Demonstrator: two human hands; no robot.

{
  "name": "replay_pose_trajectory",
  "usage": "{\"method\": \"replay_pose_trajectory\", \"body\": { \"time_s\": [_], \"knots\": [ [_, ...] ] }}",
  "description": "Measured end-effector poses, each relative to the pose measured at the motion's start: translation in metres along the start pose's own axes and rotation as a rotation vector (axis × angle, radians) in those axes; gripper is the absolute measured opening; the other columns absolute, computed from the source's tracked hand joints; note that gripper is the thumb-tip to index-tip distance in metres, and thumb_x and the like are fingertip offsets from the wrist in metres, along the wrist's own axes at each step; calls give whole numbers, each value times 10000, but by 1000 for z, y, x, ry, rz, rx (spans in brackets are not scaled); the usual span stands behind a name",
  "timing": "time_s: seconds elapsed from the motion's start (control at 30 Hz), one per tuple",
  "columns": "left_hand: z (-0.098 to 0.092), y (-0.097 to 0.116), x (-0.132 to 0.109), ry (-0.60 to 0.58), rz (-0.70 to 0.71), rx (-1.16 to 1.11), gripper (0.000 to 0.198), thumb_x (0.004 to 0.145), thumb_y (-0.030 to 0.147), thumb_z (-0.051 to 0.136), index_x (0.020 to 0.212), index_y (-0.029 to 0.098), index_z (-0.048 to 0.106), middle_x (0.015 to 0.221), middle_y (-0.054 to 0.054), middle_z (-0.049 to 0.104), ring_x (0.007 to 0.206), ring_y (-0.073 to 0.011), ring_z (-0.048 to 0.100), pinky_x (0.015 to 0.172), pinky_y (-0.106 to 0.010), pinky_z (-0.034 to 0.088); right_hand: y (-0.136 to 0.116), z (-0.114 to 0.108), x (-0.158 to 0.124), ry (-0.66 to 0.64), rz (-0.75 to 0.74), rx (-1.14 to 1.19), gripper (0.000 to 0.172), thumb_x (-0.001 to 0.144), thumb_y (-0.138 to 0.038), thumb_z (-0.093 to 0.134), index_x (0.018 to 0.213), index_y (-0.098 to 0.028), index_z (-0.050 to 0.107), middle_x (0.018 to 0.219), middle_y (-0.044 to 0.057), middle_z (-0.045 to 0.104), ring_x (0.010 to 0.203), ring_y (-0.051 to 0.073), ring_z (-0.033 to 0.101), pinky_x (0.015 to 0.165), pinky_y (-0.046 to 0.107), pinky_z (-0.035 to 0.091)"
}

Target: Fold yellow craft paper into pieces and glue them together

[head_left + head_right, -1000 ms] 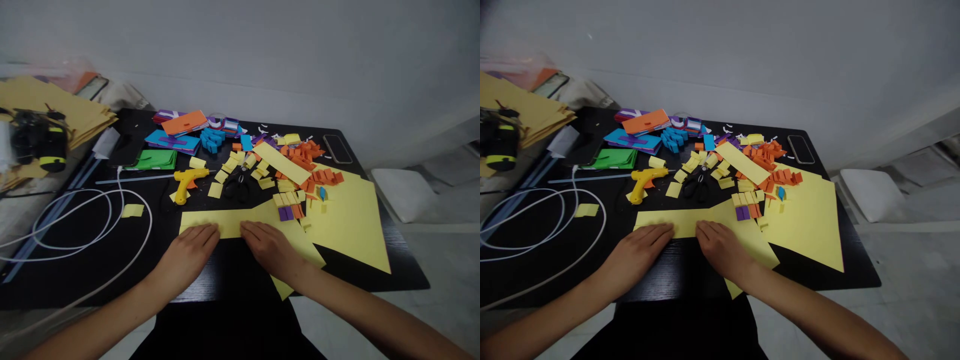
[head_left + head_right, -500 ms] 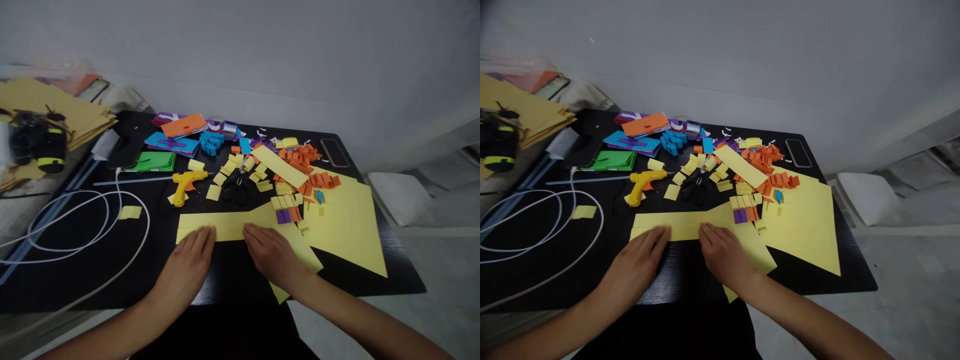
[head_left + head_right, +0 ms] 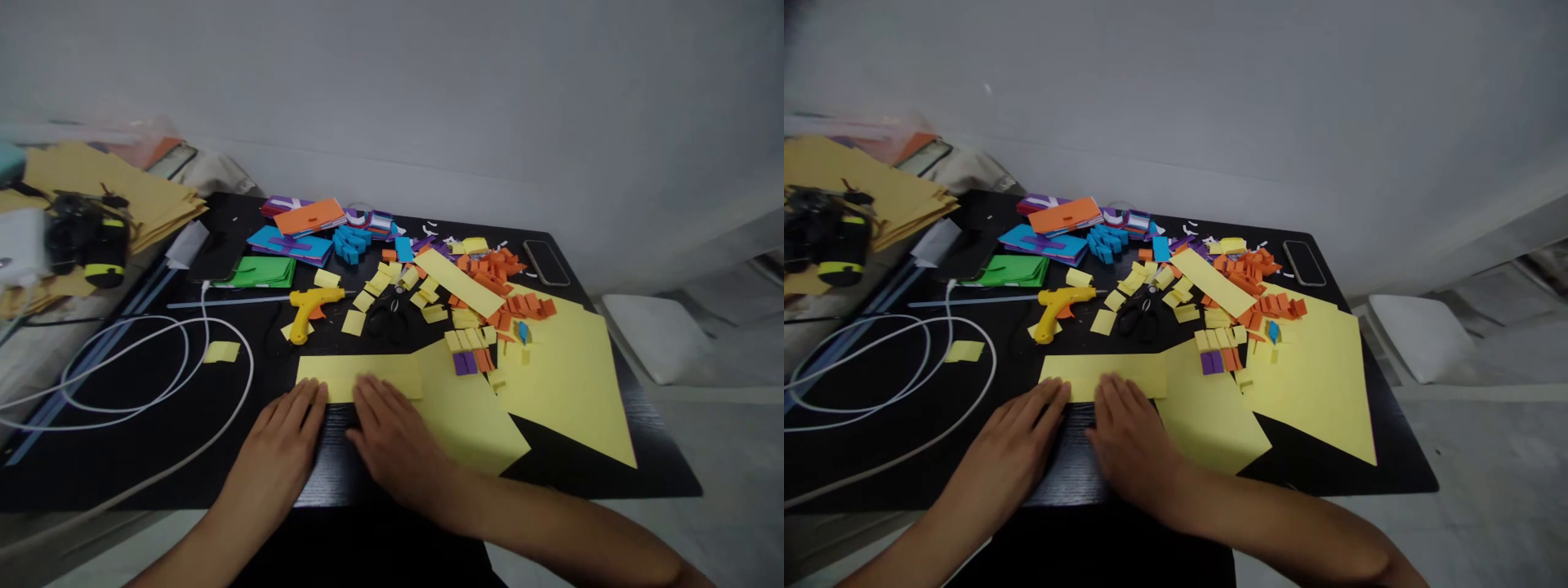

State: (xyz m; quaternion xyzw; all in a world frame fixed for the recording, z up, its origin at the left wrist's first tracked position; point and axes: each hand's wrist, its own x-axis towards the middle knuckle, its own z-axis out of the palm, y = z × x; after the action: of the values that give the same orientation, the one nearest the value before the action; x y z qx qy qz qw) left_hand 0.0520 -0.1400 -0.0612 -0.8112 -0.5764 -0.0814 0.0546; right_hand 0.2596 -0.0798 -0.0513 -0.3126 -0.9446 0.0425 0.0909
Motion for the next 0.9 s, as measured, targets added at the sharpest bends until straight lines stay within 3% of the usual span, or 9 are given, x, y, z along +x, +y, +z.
{"method": "replay_pose_trajectory", "body": {
  "time_s": [0.13, 0.53, 0.73, 0.9],
  "knots": [
    [-2, -1, 3, 15, 25, 31, 441, 946, 68, 438, 1348, 36, 616, 1366, -241, 660, 1230, -353, 652, 963, -487, 558, -12, 4, 13, -33, -60, 65, 624, 1052, -414, 504, 1467, 52, 495, 1537, 251, 516, 1456, 350, 477, 1214, 462, 430],
    [-3, 4, 10, 24, -25, 50, 403, 1008, 157, 484, 1382, 52, 593, 1277, -240, 678, 1095, -348, 685, 876, -477, 566, 24, -2, -34, 71, 184, 36, 501, 1069, -375, 484, 1424, -33, 577, 1463, 215, 603, 1332, 324, 619, 1088, 496, 553],
    [-3, 3, 13, 46, -29, 50, 467, 1021, 310, 542, 1414, 60, 573, 1244, -237, 690, 1081, -361, 673, 916, -501, 546, 32, -4, -41, 93, 205, 1, 473, 1069, -357, 486, 1411, -49, 591, 1447, 195, 623, 1307, 326, 640, 1073, 508, 561],
    [-7, -5, 5, 50, -35, 49, 472, 1026, 315, 529, 1379, 6, 586, 1261, -249, 692, 1114, -380, 657, 940, -516, 520, 35, -2, -40, 122, 185, 4, 430, 1069, -329, 486, 1388, -71, 615, 1409, 184, 658, 1286, 311, 657, 1073, 507, 557]
  ]
}}
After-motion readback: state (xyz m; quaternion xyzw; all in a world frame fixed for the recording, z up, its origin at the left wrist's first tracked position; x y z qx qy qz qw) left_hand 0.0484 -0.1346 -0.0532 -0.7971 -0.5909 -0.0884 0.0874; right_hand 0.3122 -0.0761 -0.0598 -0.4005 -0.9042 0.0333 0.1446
